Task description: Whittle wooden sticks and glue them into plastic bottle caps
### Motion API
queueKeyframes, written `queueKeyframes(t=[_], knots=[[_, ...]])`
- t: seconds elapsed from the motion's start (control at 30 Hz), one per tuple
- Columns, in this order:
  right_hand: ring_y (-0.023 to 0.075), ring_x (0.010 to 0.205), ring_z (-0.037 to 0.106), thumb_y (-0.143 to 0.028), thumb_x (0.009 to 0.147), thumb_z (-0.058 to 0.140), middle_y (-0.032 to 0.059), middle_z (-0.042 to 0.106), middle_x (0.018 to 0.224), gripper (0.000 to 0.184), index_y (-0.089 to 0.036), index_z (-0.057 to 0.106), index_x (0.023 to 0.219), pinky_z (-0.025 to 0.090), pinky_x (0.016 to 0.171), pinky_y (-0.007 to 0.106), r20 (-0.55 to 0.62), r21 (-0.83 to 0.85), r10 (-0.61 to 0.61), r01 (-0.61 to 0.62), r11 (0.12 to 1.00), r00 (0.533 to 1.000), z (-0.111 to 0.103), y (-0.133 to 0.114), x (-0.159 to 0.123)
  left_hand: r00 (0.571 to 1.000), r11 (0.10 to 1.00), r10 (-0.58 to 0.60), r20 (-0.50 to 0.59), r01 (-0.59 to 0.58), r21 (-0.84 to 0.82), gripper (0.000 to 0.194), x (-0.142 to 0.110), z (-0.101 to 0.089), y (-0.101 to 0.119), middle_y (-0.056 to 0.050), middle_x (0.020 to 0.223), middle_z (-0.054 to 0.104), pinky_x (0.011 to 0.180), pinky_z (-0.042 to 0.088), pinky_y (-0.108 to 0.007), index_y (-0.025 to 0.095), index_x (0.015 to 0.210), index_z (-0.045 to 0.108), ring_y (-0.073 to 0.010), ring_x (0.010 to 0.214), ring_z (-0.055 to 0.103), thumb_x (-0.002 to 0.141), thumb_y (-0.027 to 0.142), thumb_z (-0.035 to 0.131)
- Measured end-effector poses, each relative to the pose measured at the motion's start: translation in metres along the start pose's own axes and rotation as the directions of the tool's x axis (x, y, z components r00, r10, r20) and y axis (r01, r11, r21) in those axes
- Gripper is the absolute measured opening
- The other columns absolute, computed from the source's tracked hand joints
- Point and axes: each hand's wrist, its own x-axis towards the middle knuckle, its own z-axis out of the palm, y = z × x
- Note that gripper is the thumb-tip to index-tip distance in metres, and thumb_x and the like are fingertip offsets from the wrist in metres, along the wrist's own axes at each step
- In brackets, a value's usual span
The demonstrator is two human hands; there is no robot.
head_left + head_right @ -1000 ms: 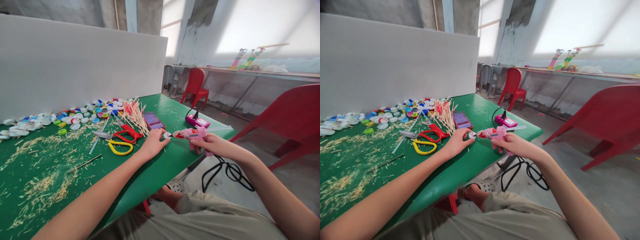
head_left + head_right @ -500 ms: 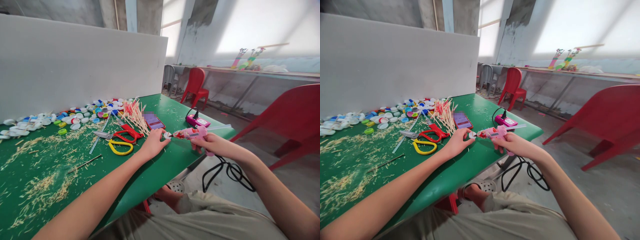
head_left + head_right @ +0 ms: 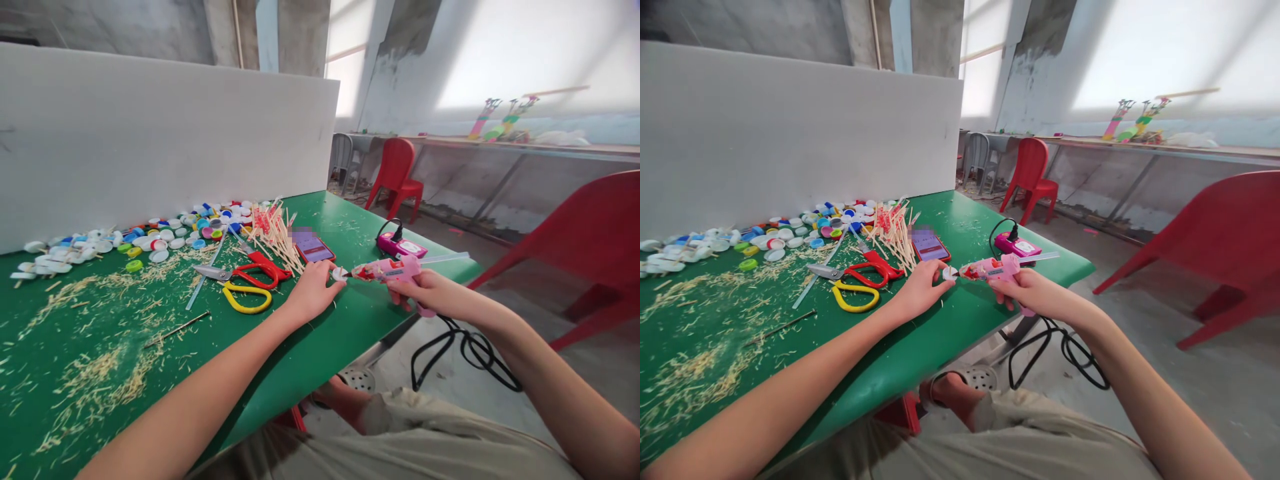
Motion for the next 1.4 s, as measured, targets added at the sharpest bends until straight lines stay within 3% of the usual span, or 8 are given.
queueKeyframes(t=[0.23, 1.4], knots=[[0.0088, 0.046, 0.042, -0.087, 0.067, 0.045, 0.0018, 0.053, 0.059, 0.072, -0.015, 0.056, 0.066, 0.034, 0.048, 0.027, -0.004, 0.024, 0.01, -0.01, 1.0, 1.0, 0.0012, -0.0045, 0.0, 1.0, 1.0, -0.01, -0.001, 0.01, -0.006, 0.023, -0.0003, -0.0001, 0.0003, -0.007, 0.096, 0.062, 0.092, 0.044, -0.036, 0.016, 0.102, 0.058, -0.0221, 0.101, 0.054, 0.086, 0.032, 0.058], [0.0082, 0.045, 0.041, -0.081, 0.071, 0.046, -0.0006, 0.049, 0.053, 0.064, -0.018, 0.051, 0.058, 0.033, 0.046, 0.025, 0.025, 0.054, 0.021, -0.023, 0.998, 0.999, 0.0015, -0.0062, -0.0038, 1.0, 0.999, -0.025, 0.014, 0.026, -0.023, 0.02, -0.0018, -0.0016, 0.004, -0.007, 0.097, 0.062, 0.093, 0.044, -0.037, 0.017, 0.101, 0.056, -0.0229, 0.104, 0.053, 0.086, 0.03, 0.057]])
